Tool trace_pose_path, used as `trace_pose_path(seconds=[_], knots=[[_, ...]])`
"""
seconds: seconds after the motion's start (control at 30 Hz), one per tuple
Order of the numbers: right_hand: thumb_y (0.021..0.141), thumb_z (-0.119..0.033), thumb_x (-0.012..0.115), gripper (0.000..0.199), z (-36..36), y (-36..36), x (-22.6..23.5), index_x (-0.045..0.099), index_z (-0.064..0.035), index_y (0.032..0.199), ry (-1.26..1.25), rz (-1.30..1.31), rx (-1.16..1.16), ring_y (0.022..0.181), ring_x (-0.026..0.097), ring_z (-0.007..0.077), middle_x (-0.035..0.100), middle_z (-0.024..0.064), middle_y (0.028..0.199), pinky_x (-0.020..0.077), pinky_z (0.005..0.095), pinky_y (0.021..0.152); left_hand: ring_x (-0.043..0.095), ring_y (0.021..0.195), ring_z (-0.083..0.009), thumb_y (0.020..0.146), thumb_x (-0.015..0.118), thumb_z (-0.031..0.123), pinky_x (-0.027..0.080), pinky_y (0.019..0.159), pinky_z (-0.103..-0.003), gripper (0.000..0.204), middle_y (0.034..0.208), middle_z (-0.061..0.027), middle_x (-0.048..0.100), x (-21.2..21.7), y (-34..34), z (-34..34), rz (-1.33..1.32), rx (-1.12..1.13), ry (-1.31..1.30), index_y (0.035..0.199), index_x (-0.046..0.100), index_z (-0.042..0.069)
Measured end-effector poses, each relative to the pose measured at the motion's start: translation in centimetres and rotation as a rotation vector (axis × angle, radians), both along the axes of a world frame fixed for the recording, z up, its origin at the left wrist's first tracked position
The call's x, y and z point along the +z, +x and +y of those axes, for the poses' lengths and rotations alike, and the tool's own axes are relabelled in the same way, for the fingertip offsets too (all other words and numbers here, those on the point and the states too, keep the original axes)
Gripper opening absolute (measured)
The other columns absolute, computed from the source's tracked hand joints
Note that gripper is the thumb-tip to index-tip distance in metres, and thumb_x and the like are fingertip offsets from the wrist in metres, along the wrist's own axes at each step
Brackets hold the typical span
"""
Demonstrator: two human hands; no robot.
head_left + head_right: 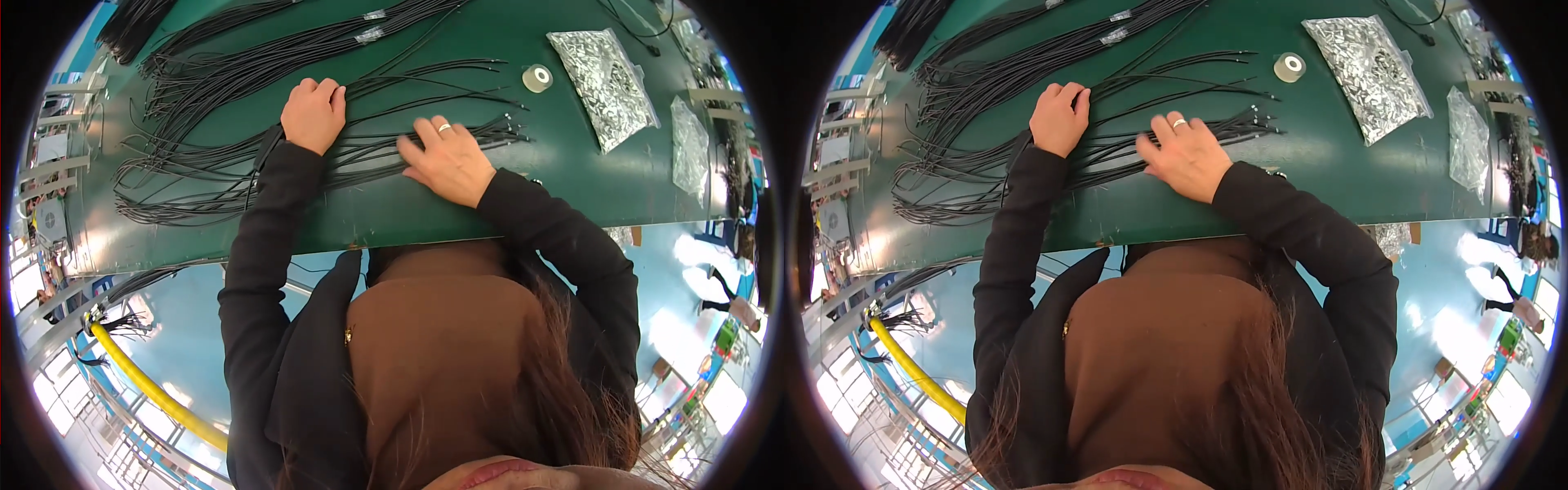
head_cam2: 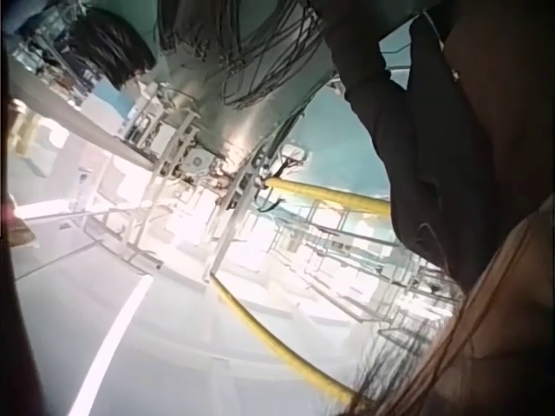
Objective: Applying small pieces of tape or labels to bundle sets of black electrical cables.
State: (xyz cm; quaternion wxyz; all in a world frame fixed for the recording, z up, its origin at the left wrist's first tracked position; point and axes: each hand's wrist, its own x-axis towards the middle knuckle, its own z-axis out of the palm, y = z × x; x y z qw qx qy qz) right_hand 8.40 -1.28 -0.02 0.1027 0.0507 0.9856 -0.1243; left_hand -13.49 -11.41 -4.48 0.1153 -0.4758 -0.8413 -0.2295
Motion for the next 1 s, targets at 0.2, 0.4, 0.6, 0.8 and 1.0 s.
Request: trace_pose_path(seconds=[0.2, 0.4, 0.6, 0.8, 1.0], knots=[[0.077, -0.052, 0.065, 0.079, 4.7, -1.7, -0.9, 0.036, -0.0165, 0.141, 0.292, 0.363, -0.046, 0.136, 0.027, 0.0389, 0.026, 0.0228, 0.148, 0.0311, 0.0605, 0.101, 0.049, 0.111, -0.0333, 0.085, 0.062, 0.033, 0.040, 0.092, -0.045, 0.041, 0.119, -0.0131, 0.052, 1.4, 0.6, -4.6, -0.007, -0.321, -0.162, 0.121, 0.056, 0.013], [0.078, -0.067, 0.055, 0.090, 5.8, 0.8, -3.1, 0.022, -0.0242, 0.149, 0.191, 0.215, -0.121, 0.140, 0.016, 0.0420, 0.016, 0.0222, 0.153, 0.0203, 0.0683, 0.103, 0.022, 0.138, -0.0394, 0.089, 0.053, 0.044, 0.017, 0.106, -0.062, 0.066, 0.151, -0.0157, 0.024, 1.8, 3.2, -7.5, 0.019, -0.289, -0.422, 0.146, 0.031, 0.018], [0.082, -0.066, 0.050, 0.083, 9.6, -0.3, -3.1, 0.020, -0.0282, 0.149, 0.292, 0.190, -0.044, 0.140, 0.016, 0.0424, 0.015, 0.0186, 0.154, 0.0215, 0.0678, 0.103, 0.019, 0.139, -0.0400, 0.090, 0.049, 0.051, 0.016, 0.103, -0.068, 0.068, 0.152, -0.0164, 0.021, 0.8, 2.5, -4.2, 0.069, -0.260, -0.391, 0.147, 0.030, 0.021], [0.087, -0.062, 0.047, 0.075, 11.3, -0.8, -3.3, 0.021, -0.0294, 0.149, 0.288, 0.147, -0.047, 0.140, 0.017, 0.0422, 0.016, 0.0169, 0.154, 0.0223, 0.0667, 0.104, 0.021, 0.138, -0.0398, 0.089, 0.049, 0.055, 0.016, 0.101, -0.070, 0.069, 0.152, -0.0167, 0.022, -0.1, 2.5, -2.8, 0.083, -0.199, -0.361, 0.146, 0.030, 0.022], [0.089, -0.052, 0.052, 0.068, 10.5, 1.7, -1.8, 0.028, -0.0258, 0.146, 0.339, 0.237, -0.001, 0.136, 0.026, 0.0412, 0.023, 0.0174, 0.150, 0.0289, 0.0614, 0.102, 0.024, 0.137, -0.0365, 0.088, 0.053, 0.049, 0.020, 0.104, -0.064, 0.069, 0.150, -0.0159, 0.025, 1.6, 4.1, -3.8, 0.086, -0.250, -0.367, 0.146, 0.030, 0.020]])
